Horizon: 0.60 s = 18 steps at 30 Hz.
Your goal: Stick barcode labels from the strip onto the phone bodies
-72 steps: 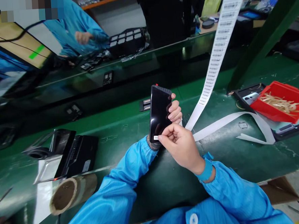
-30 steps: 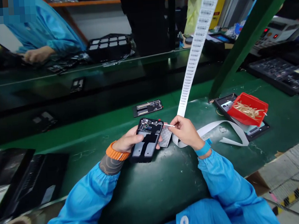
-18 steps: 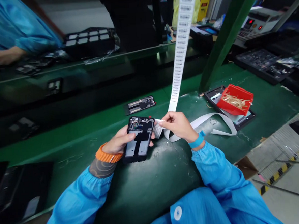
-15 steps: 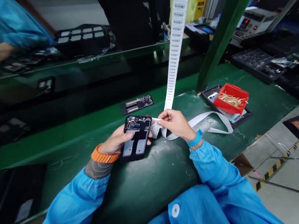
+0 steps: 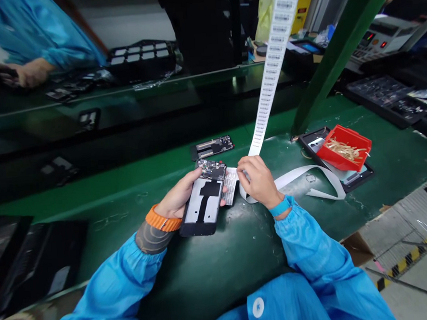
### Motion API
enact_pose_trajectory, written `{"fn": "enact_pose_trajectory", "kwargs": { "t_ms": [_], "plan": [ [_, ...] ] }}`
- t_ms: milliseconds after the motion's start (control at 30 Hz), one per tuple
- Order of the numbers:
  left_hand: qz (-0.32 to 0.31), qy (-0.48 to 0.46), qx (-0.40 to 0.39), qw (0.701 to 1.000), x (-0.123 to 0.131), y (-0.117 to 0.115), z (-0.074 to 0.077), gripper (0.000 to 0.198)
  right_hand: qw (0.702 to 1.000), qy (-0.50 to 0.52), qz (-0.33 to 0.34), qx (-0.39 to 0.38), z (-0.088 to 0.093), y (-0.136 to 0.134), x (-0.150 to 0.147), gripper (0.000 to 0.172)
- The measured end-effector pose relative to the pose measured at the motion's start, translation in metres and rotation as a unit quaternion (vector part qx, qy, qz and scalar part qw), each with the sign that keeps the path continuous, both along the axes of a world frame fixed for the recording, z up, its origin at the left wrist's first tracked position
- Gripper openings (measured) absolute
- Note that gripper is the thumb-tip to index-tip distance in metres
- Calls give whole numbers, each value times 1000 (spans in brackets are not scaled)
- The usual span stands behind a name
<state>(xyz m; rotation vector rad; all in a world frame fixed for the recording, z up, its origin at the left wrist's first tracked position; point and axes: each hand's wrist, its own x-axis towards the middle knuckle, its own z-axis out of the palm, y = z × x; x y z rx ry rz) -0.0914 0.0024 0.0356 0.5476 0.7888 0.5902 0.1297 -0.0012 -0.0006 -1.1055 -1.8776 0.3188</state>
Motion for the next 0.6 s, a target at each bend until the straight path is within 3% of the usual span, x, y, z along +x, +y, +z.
{"fn": "enact_pose_trajectory", "kwargs": {
  "t_ms": [100,200,300,433,533,600],
  "plan": [
    [30,79,4,996,-9,2,6,42,994,88,7,-60,4,-1,1,7],
    [41,126,65,989,-18,-1,10,52,983,123,39,-134,11,-2,3,8],
    [-7,-7,86,996,-15,-6,11,76,979,93,81,-160,18,-4,5,7],
    [-110,-172,43,978,4,-10,7,95,993,57,58,-89,22,-8,4,9],
    [-94,-211,41,972,14,-10,2,97,997,59,17,-41,20,-9,2,8],
    [-63,-221,46,972,17,-11,1,99,991,115,1,-64,18,-10,1,22]
  ]
}}
